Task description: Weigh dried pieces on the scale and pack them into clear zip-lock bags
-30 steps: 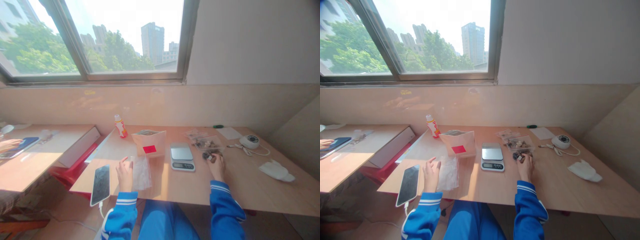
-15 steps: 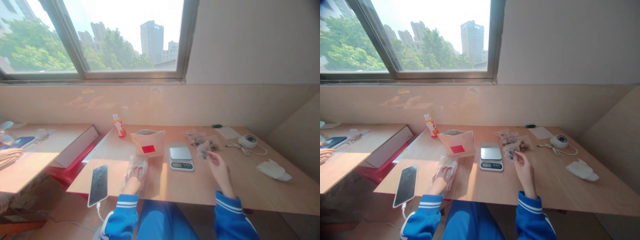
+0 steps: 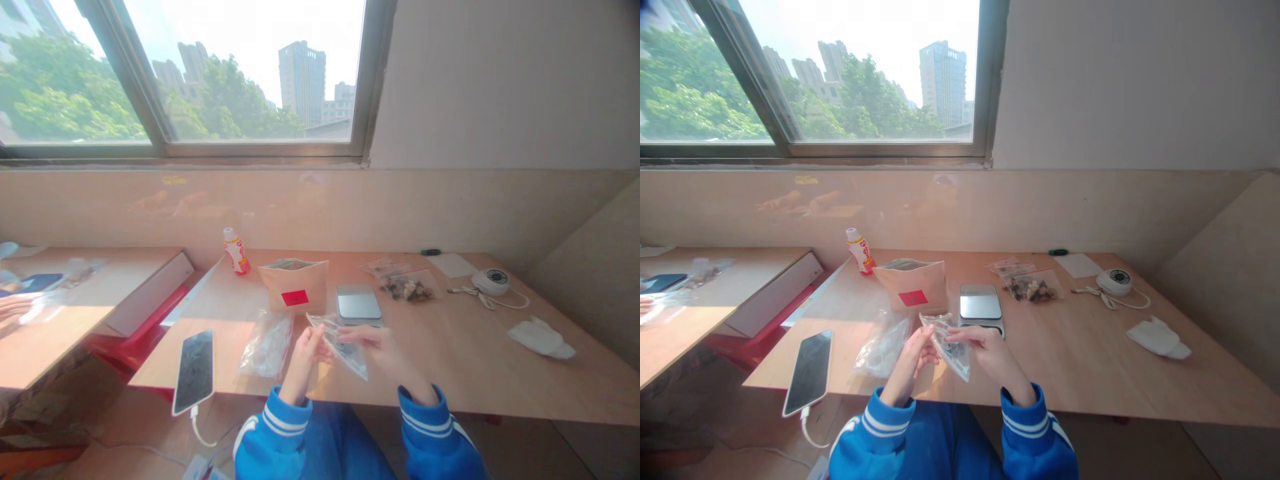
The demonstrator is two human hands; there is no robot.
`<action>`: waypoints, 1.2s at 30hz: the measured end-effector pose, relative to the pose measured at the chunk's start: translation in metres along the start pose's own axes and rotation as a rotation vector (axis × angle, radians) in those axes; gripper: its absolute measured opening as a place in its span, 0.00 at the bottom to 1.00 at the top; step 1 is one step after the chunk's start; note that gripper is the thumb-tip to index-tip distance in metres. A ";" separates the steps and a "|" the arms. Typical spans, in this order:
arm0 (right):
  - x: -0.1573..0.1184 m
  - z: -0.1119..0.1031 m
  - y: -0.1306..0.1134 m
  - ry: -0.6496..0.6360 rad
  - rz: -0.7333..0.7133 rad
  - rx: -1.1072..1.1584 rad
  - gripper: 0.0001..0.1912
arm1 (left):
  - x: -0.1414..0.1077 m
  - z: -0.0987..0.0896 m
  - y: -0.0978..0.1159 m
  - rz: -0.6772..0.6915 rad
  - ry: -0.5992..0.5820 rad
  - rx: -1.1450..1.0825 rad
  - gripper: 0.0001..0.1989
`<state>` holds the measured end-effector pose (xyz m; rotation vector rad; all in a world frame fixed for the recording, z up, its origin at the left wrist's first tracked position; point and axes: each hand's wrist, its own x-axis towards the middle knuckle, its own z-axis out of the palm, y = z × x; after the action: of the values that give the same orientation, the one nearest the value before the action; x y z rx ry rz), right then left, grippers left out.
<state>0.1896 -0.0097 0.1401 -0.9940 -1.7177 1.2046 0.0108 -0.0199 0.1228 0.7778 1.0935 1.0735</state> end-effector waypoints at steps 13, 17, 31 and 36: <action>-0.004 0.019 0.008 0.129 0.099 -0.247 0.13 | 0.008 0.007 -0.013 0.164 -0.064 0.046 0.20; 0.003 0.031 0.013 0.175 0.097 -0.274 0.14 | 0.013 0.009 -0.017 0.318 0.045 0.176 0.18; 0.006 0.007 0.031 0.629 0.173 -0.281 0.19 | -0.004 0.008 -0.018 0.390 -0.106 0.394 0.16; 0.008 -0.002 0.028 0.679 0.148 -0.088 0.25 | 0.003 0.001 -0.033 0.305 -0.130 0.297 0.28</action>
<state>0.1925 0.0046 0.1147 -1.4060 -1.1765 0.7483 0.0211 -0.0273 0.0922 1.2657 1.0567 1.1081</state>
